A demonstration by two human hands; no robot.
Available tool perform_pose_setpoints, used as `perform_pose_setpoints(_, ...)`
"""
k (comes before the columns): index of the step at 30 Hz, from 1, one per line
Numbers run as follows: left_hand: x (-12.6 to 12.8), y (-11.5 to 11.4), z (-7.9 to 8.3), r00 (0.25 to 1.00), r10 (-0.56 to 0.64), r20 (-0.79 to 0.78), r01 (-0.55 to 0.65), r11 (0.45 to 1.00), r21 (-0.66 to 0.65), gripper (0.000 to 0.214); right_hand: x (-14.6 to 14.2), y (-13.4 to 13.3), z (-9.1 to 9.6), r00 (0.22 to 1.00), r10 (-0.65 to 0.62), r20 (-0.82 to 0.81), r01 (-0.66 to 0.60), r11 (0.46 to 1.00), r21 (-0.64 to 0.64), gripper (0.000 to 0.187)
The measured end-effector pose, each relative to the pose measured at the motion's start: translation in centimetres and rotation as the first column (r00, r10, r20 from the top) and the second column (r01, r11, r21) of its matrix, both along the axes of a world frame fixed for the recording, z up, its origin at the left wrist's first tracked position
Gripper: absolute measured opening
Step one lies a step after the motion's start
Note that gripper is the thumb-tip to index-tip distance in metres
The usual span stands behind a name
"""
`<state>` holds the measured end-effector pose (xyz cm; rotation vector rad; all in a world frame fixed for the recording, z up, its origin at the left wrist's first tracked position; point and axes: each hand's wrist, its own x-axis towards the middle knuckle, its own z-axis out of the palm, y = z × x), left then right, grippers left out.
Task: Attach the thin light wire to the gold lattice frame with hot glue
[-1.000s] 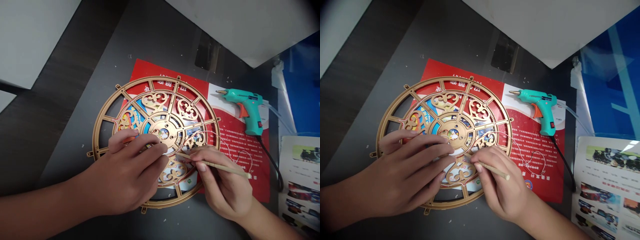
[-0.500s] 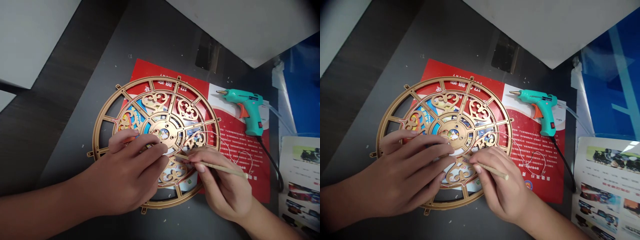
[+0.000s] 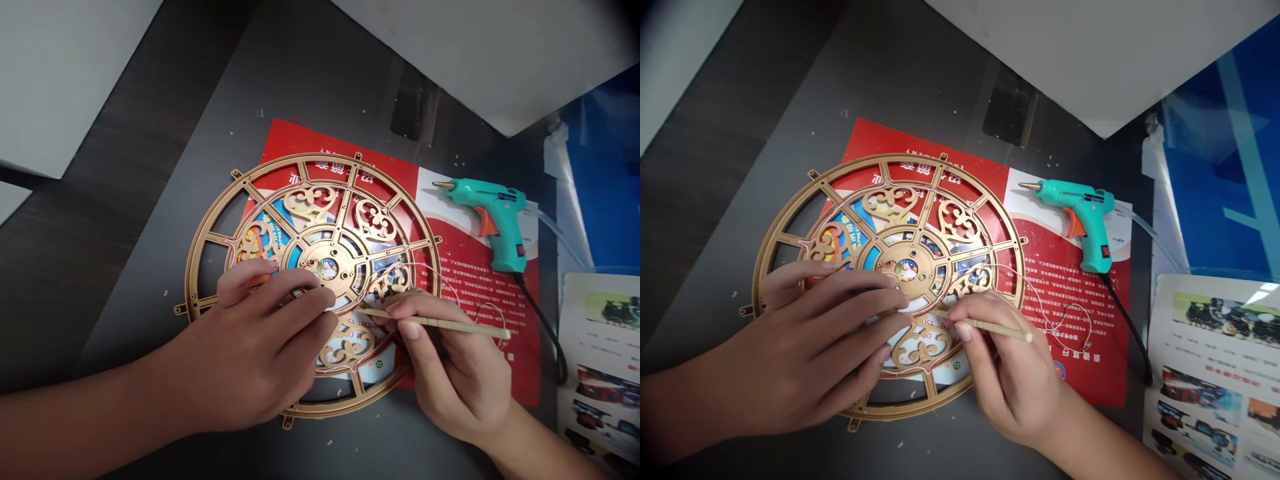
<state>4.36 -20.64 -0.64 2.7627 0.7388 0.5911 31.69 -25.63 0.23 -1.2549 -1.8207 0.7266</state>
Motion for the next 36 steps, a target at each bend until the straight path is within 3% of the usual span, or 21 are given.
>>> perform_pose_setpoints(36,0.19,-0.11,-0.25,0.999,0.025,0.023,-0.025,1.0,0.001,0.02,0.09,0.48,0.28,0.997,0.078,0.006,-0.079,0.997,0.01,0.031)
